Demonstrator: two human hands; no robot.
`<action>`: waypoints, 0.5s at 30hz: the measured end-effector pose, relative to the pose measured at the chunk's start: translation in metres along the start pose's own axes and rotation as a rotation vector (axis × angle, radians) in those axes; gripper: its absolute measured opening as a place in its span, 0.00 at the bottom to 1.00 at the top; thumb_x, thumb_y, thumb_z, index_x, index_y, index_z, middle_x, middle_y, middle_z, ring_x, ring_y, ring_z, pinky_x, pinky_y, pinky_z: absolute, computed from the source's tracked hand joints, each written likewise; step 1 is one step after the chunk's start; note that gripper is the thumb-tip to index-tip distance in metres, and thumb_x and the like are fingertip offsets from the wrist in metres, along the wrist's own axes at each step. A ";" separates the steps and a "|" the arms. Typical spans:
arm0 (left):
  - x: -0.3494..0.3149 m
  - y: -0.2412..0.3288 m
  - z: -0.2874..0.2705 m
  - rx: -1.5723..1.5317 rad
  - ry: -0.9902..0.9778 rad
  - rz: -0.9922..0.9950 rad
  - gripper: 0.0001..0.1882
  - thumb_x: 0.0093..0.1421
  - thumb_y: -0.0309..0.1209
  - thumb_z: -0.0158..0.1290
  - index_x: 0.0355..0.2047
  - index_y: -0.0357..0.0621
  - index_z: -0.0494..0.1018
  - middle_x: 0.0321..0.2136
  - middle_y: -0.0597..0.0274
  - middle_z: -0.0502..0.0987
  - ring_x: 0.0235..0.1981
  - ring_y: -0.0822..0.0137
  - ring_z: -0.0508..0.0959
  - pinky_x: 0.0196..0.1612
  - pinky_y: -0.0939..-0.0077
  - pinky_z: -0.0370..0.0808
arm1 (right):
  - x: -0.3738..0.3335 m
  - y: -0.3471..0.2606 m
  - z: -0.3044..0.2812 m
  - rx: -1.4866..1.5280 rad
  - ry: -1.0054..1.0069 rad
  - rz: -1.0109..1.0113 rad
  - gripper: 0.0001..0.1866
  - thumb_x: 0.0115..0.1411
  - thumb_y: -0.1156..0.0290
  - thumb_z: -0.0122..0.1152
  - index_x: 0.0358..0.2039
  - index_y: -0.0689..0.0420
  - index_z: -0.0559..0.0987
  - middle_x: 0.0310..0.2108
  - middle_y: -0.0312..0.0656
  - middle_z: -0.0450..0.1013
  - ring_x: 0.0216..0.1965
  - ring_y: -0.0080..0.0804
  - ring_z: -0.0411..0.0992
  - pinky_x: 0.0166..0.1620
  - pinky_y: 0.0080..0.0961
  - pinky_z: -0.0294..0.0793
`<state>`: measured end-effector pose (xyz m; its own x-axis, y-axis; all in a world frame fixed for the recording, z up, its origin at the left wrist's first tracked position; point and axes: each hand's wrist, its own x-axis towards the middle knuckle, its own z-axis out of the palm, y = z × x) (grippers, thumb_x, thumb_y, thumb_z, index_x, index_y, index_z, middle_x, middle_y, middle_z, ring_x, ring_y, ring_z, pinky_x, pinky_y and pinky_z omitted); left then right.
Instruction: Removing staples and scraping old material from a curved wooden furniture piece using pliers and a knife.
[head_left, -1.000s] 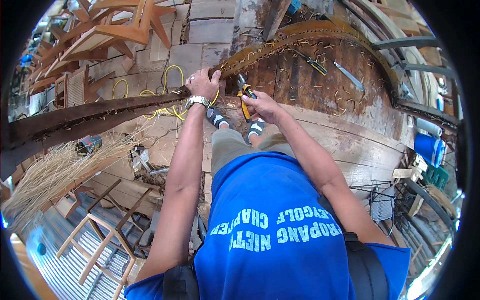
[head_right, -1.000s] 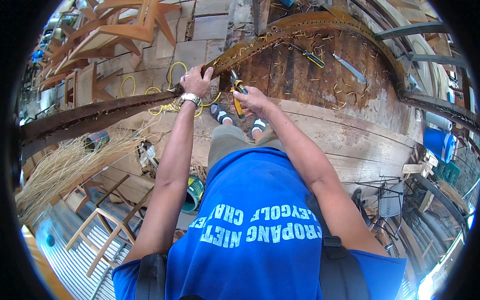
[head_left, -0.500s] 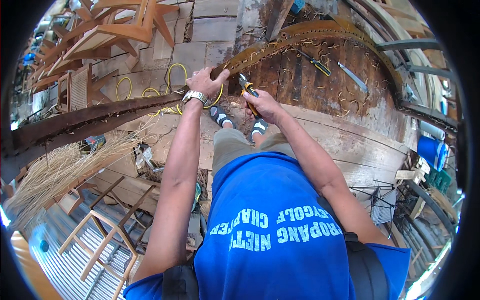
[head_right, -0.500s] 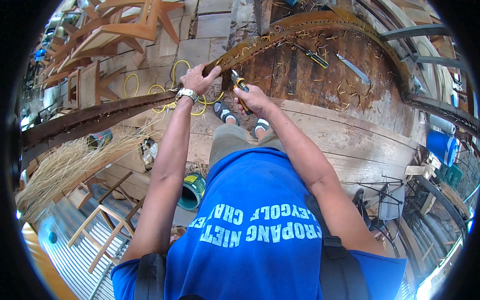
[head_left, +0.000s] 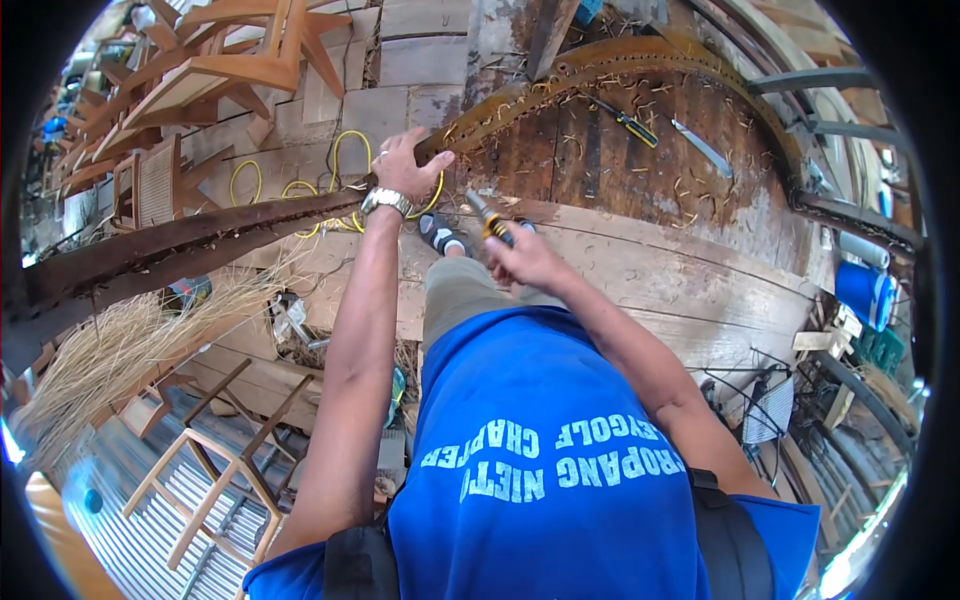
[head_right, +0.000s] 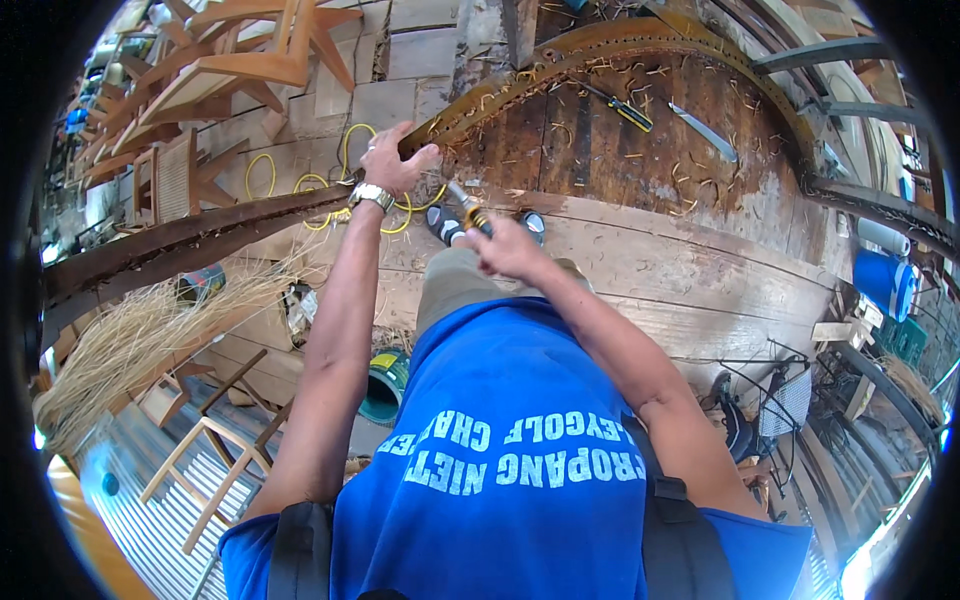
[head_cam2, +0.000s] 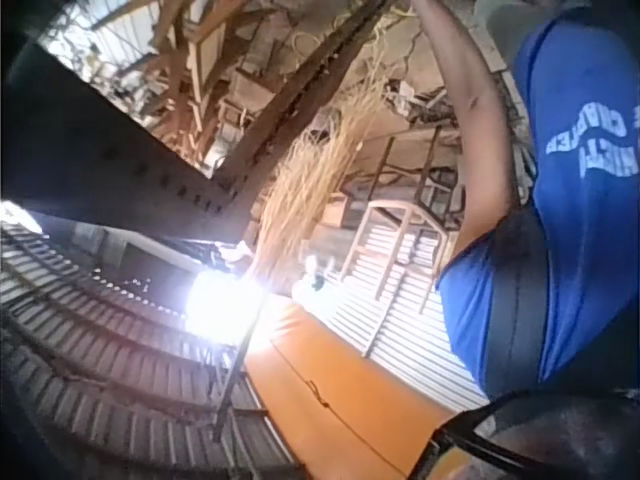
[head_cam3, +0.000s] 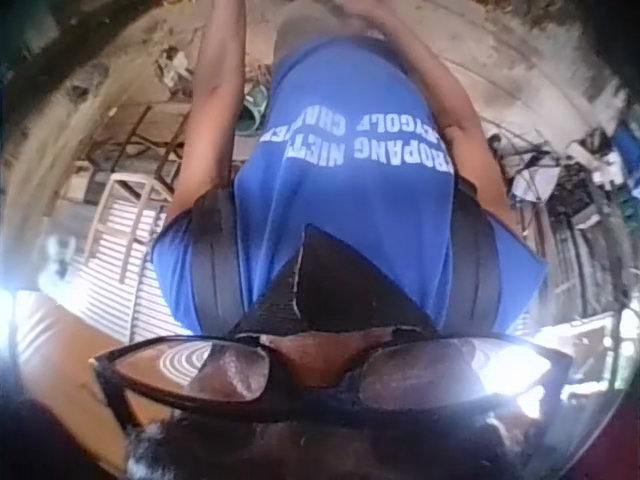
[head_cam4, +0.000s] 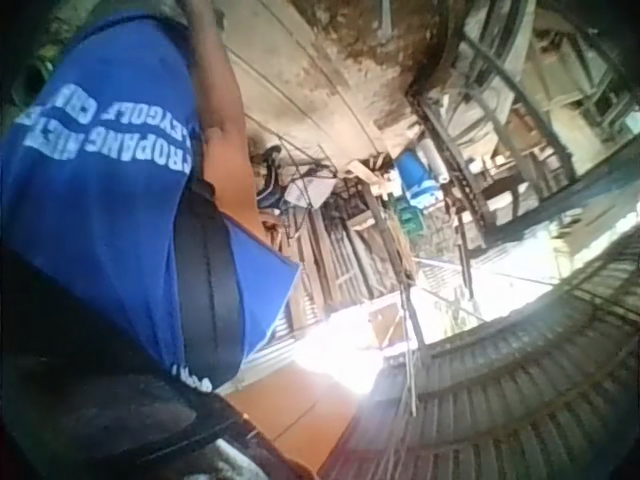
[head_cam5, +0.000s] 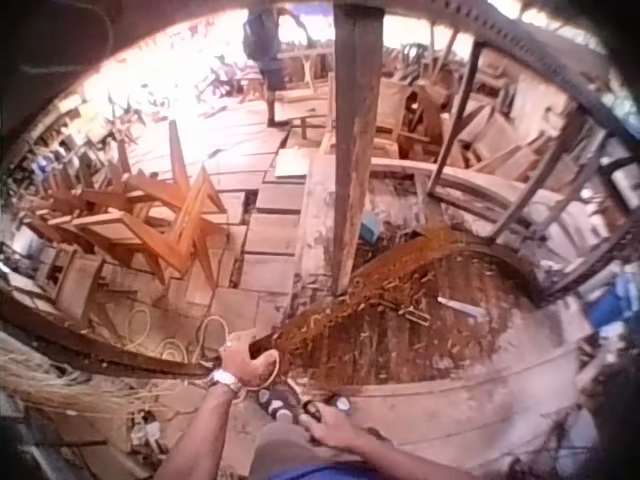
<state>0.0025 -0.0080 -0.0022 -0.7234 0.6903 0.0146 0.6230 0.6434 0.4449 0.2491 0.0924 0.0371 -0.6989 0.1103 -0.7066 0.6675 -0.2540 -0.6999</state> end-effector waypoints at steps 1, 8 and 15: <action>-0.004 0.002 -0.001 -0.002 -0.001 0.004 0.38 0.54 0.59 0.62 0.55 0.44 0.74 0.49 0.49 0.79 0.55 0.48 0.74 0.60 0.52 0.66 | 0.003 0.000 -0.007 0.002 0.005 0.000 0.15 0.69 0.61 0.56 0.44 0.60 0.72 0.26 0.39 0.75 0.27 0.25 0.76 0.31 0.27 0.78; -0.087 0.060 0.009 -1.323 -0.215 -0.688 0.23 0.66 0.46 0.58 0.53 0.43 0.72 0.36 0.61 0.83 0.32 0.72 0.80 0.33 0.77 0.76 | -0.003 -0.010 -0.008 -0.033 -0.037 -0.012 0.15 0.69 0.62 0.57 0.47 0.59 0.72 0.31 0.36 0.74 0.29 0.22 0.76 0.29 0.24 0.76; -0.095 -0.006 0.042 -1.159 0.081 -0.860 0.13 0.67 0.37 0.56 0.43 0.39 0.78 0.31 0.57 0.83 0.28 0.72 0.81 0.30 0.76 0.77 | 0.000 -0.004 0.007 0.229 -0.218 0.063 0.17 0.69 0.58 0.59 0.49 0.56 0.73 0.41 0.37 0.76 0.38 0.26 0.76 0.41 0.29 0.77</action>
<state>0.0801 -0.0638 -0.0444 -0.7817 0.1892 -0.5943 -0.5648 0.1895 0.8032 0.2441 0.0864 0.0407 -0.7133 -0.1141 -0.6915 0.6532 -0.4659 -0.5969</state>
